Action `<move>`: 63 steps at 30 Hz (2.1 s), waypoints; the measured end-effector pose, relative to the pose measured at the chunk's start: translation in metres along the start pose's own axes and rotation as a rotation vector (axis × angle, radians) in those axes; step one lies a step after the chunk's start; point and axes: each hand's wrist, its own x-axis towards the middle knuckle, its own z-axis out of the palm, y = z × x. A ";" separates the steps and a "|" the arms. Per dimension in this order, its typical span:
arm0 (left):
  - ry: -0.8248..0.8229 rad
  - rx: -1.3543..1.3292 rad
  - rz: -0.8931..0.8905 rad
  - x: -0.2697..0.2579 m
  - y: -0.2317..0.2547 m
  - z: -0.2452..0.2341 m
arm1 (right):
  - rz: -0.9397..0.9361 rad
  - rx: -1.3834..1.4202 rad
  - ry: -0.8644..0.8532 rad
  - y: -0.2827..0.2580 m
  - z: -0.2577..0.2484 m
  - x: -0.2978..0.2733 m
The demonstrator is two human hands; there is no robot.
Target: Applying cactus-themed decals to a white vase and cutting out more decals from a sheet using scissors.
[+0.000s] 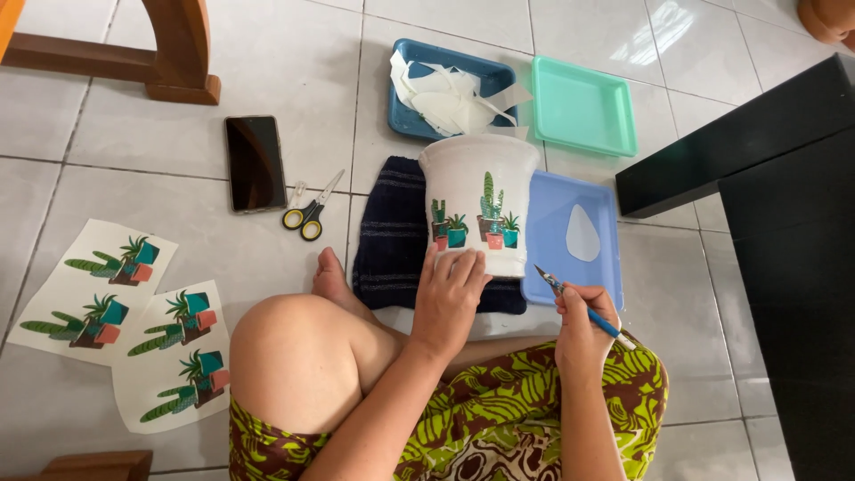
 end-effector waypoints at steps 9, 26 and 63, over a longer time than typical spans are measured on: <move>-0.017 -0.037 -0.052 0.002 -0.004 0.001 | 0.041 0.182 0.030 0.014 -0.012 -0.002; 0.068 -0.160 0.026 0.001 0.002 0.000 | 0.039 0.260 0.004 0.025 -0.014 0.000; -0.268 -0.406 -0.697 0.185 -0.168 0.163 | 0.506 0.508 0.334 0.023 -0.014 0.120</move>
